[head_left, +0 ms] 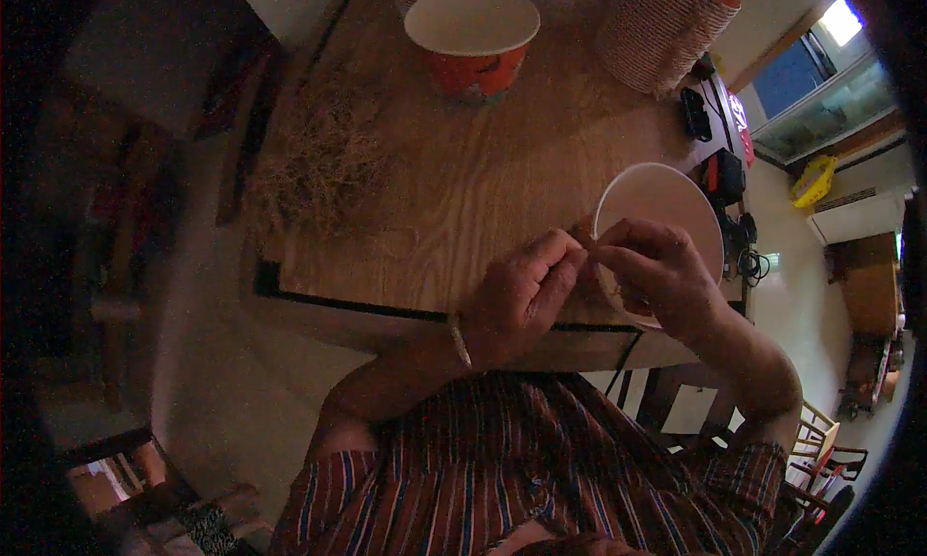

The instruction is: Tie a thin string or twine through pre-punched holes or onto the rim of a paper container.

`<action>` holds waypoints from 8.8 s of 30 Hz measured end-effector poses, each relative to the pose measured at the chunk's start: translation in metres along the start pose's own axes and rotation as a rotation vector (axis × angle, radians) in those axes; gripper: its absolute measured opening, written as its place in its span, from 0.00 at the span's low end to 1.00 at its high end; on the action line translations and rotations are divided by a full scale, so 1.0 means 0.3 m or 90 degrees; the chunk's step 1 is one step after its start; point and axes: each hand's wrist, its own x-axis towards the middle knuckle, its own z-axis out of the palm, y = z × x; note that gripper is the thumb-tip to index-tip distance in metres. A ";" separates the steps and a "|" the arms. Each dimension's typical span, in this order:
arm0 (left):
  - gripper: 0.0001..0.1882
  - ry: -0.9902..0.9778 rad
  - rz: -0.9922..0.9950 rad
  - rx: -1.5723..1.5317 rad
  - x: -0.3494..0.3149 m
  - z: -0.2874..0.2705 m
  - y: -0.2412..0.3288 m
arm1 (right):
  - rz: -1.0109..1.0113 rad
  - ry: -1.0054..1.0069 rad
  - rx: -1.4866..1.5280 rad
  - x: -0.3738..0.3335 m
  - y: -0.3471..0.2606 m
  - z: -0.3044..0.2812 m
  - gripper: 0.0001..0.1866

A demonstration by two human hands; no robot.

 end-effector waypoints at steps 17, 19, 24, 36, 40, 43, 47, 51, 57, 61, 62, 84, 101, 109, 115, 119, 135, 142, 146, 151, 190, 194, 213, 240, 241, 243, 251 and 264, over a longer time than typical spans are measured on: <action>0.07 0.009 0.168 0.298 -0.014 0.032 -0.002 | 0.096 -0.005 -0.117 0.022 -0.047 -0.001 0.08; 0.07 0.016 0.172 0.295 -0.016 0.033 -0.004 | 0.117 -0.002 -0.129 0.021 -0.059 0.002 0.08; 0.06 0.043 0.154 0.238 -0.023 0.036 -0.016 | 0.074 -0.027 -0.110 0.010 -0.051 -0.003 0.07; 0.06 0.097 0.205 0.220 -0.012 0.016 -0.012 | -0.021 0.043 0.008 -0.008 0.014 -0.006 0.06; 0.05 0.080 0.210 0.274 -0.019 0.019 0.004 | 0.000 0.066 -0.005 -0.019 -0.023 0.000 0.07; 0.06 0.070 0.187 0.292 -0.022 0.017 0.011 | 0.002 0.054 -0.054 -0.005 -0.045 0.011 0.07; 0.07 0.062 0.218 0.307 -0.014 0.008 0.017 | -0.017 0.027 -0.194 0.010 -0.038 0.004 0.07; 0.07 0.039 0.197 0.288 -0.011 0.011 0.020 | -0.048 0.021 -0.313 0.036 -0.045 -0.005 0.06; 0.06 0.041 0.221 0.318 -0.003 0.001 0.020 | -0.007 -0.003 -0.259 0.033 -0.040 -0.005 0.04; 0.06 0.039 0.245 0.342 -0.006 -0.006 0.027 | -0.058 0.028 -0.222 0.031 -0.030 -0.002 0.04; 0.06 0.041 0.241 0.341 -0.006 -0.005 0.028 | -0.077 0.046 -0.235 0.031 -0.029 -0.001 0.04; 0.08 0.009 0.312 0.131 0.050 -0.024 -0.043 | -0.071 0.009 -0.091 0.023 -0.021 -0.022 0.05; 0.09 0.006 0.307 0.174 0.050 -0.023 -0.017 | -0.229 -0.044 -0.343 0.029 -0.022 -0.043 0.03; 0.09 0.033 0.266 0.136 0.029 -0.016 -0.019 | -0.076 0.036 -0.217 0.009 -0.026 -0.017 0.04; 0.08 0.035 0.222 0.089 0.006 -0.004 -0.034 | -0.070 0.028 -0.223 0.008 -0.017 -0.019 0.05; 0.08 0.049 0.177 0.112 0.004 -0.012 -0.011 | -0.159 0.013 -0.277 0.008 -0.010 -0.022 0.05; 0.10 0.077 0.192 -0.011 0.030 0.014 -0.038 | -0.217 0.082 -0.366 -0.013 0.004 0.001 0.03; 0.06 0.031 0.010 -0.204 0.032 0.024 -0.051 | -0.234 0.113 -0.328 -0.028 -0.016 0.023 0.03; 0.06 0.019 -0.033 -0.241 0.038 0.018 -0.053 | -0.235 0.113 -0.312 -0.030 -0.004 0.023 0.05; 0.05 0.036 0.029 -0.173 0.040 -0.004 -0.037 | -0.186 0.123 -0.325 -0.020 -0.013 0.014 0.06; 0.15 0.015 -0.156 -0.270 0.035 0.015 -0.013 | -0.204 0.072 -0.544 -0.044 0.044 -0.006 0.12; 0.15 0.021 -0.193 -0.396 0.037 0.028 -0.028 | -0.212 0.073 -0.346 -0.047 0.013 0.020 0.06; 0.11 0.071 -0.165 -0.451 0.038 0.029 -0.044 | -0.265 0.083 -0.316 -0.043 0.010 0.027 0.06; 0.06 0.010 -0.188 -0.595 0.011 0.048 -0.078 | -0.122 0.067 -0.220 -0.022 -0.006 0.015 0.04; 0.07 0.011 -0.194 -0.571 0.011 0.047 -0.076 | -0.129 0.062 -0.204 -0.023 0.003 0.012 0.04; 0.07 0.011 -0.198 -0.548 0.014 0.048 -0.066 | -0.136 0.058 -0.190 -0.029 0.004 0.012 0.04; 0.15 0.094 -0.150 -0.356 0.026 0.050 -0.035 | -0.190 0.080 -0.244 -0.029 0.024 0.019 0.04; 0.23 0.108 0.187 0.091 0.019 0.039 -0.016 | -0.236 0.116 -0.417 -0.051 0.007 0.031 0.08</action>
